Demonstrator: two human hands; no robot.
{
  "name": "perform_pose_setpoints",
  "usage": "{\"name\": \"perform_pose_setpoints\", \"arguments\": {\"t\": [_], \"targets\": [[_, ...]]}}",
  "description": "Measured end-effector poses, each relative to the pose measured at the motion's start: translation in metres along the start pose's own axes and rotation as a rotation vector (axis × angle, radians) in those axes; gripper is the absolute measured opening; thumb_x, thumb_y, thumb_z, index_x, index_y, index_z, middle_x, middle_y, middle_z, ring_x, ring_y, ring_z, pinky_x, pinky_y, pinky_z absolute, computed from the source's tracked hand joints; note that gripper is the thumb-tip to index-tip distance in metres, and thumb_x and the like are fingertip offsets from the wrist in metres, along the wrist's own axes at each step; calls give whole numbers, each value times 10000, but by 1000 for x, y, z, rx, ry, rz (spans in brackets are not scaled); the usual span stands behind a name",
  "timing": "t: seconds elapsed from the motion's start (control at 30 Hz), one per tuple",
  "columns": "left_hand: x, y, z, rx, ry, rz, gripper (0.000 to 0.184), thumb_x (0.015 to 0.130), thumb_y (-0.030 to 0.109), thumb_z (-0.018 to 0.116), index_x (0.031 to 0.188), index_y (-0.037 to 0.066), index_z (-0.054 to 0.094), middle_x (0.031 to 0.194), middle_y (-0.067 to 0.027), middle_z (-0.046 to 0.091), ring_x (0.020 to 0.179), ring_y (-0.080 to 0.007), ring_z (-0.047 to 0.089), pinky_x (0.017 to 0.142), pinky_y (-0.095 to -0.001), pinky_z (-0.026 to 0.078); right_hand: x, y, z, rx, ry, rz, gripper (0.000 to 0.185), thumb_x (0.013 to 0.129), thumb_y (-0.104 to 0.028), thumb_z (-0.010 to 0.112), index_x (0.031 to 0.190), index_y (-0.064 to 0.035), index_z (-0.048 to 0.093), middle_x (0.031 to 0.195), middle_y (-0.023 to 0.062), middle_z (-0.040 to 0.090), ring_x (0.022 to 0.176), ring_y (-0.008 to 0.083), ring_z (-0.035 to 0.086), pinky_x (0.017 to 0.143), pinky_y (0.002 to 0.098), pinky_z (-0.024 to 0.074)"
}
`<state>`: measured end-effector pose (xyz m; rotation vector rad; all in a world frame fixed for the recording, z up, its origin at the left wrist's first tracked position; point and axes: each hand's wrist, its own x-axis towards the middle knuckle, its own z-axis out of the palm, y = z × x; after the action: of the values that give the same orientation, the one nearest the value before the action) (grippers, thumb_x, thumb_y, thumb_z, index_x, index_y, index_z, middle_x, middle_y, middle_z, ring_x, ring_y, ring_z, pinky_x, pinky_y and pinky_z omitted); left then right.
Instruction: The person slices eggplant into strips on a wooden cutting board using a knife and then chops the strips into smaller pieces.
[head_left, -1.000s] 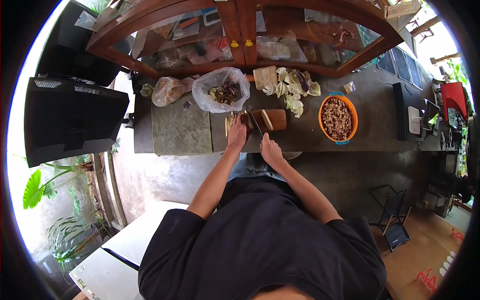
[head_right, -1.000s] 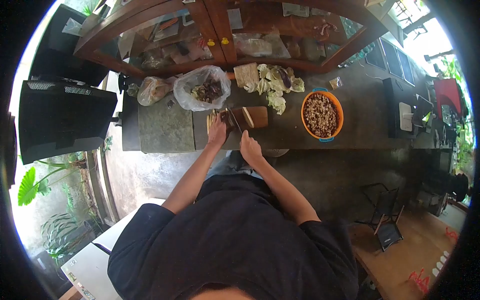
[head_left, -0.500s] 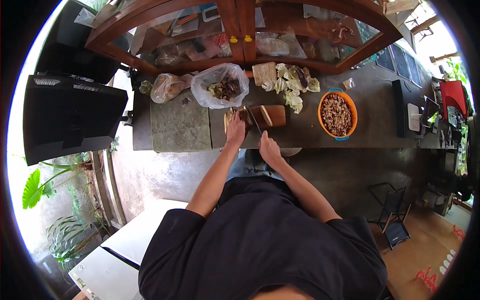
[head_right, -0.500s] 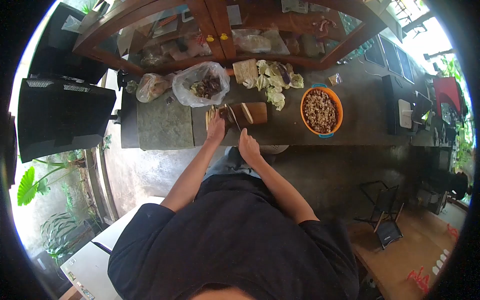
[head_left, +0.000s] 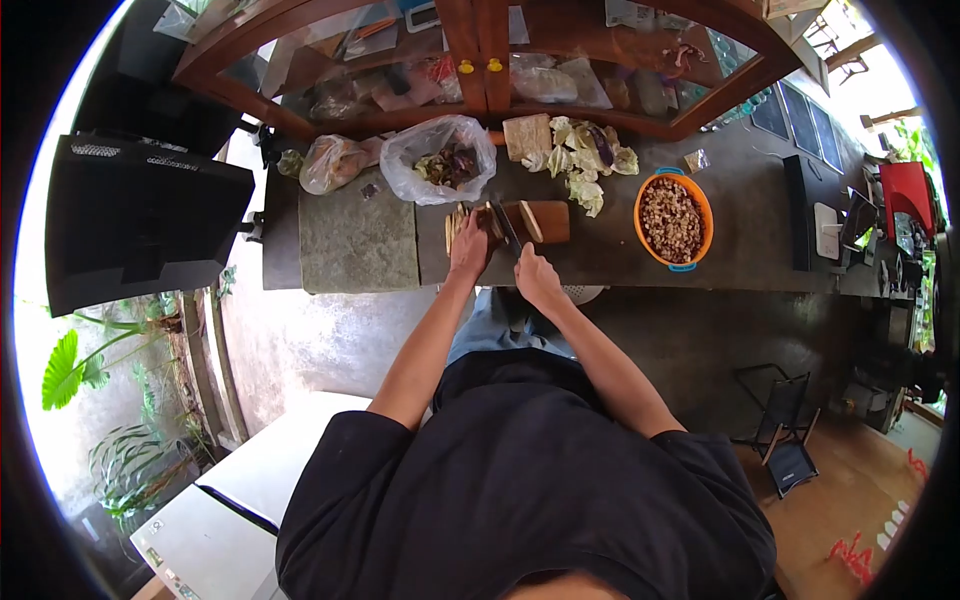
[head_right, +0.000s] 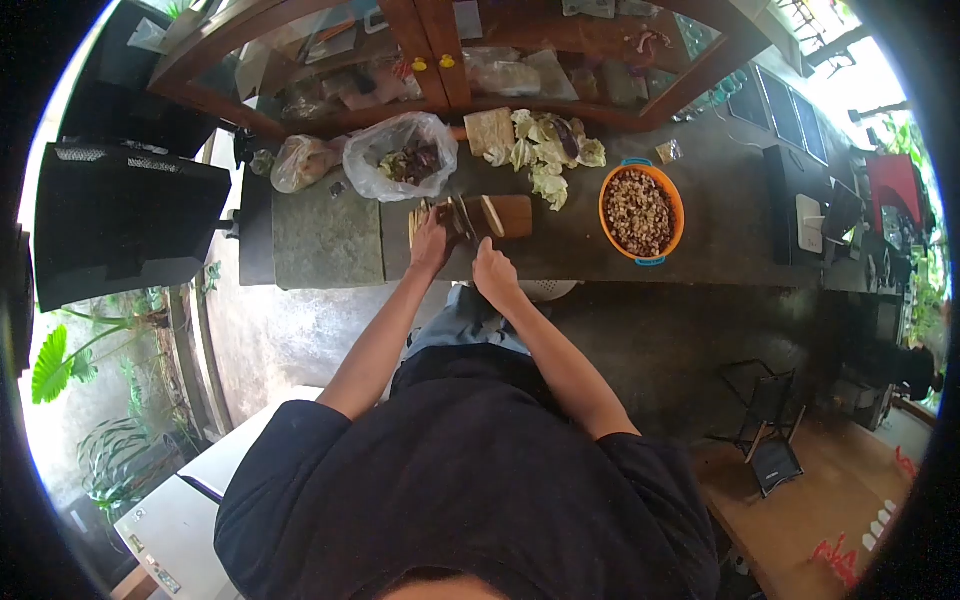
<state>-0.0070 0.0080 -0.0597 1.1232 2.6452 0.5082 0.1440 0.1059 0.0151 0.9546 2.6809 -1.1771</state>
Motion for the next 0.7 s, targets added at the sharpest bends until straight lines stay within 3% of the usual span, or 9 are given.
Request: {"name": "perform_pose_setpoints", "arguments": {"t": [0.03, 0.17, 0.27, 0.37, 0.43, 0.7], "targets": [[-5, 17, -24, 58, -8, 49, 469, 824, 240, 705, 1196, -35, 624, 1421, -218, 452, 1284, -367, 454, 1057, -413, 419, -6, 4, -2, -24, -8, -4, 188, 898, -131, 528, 957, -1, 405, 812, 282, 649, 786, 505, 627, 699, 594, 494], [-3, 7, -11, 140, 10, 39, 459, 823, 215, 690, 1194, -46, 618, 1382, -190, 490, 1279, -356, 461, 1049, -416, 425, -32, 21, -8, -50, -46, -36, 201, 903, -127, 523, 975, 10, 395, 776, 295, 635, 765, 512, 614, 688, 597, 484], [-6, 25, -34, -40, 45, 40, 439, 854, 171, 624, 1249, -17, 587, 1368, -145, 498, 1257, -348, 477, 1037, -415, 433, -44, 47, -2, -49, -40, -85, 201, 920, -135, 509, 991, 14, 396, 749, 305, 621, 744, 515, 608, 676, 601, 479], [-11, 32, -45, -249, 22, -95, 433, 878, 93, 537, 1306, 38, 552, 1383, -99, 476, 1245, -319, 480, 1029, -393, 440, -57, 56, -5, -47, -62, -62, 205, 936, -149, 498, 1008, 14, 399, 741, 300, 620, 724, 510, 609, 663, 604, 476], [-7, 21, -25, 43, 180, 121, 357, 859, 27, 497, 1206, 40, 578, 1342, -69, 467, 1194, -287, 499, 969, -396, 466, -63, 56, -11, -81, -86, -52, 232, 937, -168, 508, 1036, 17, 409, 761, 294, 633, 738, 507, 621, 669, 598, 492], [-7, 18, -25, 68, 163, 134, 401, 847, 4, 499, 1242, 39, 557, 1304, -81, 482, 1177, -284, 505, 968, -390, 460, -73, 58, -31, -137, -122, -61, 242, 956, -204, 506, 1044, 3, 418, 747, 285, 639, 723, 497, 629, 653, 595, 500]]}}
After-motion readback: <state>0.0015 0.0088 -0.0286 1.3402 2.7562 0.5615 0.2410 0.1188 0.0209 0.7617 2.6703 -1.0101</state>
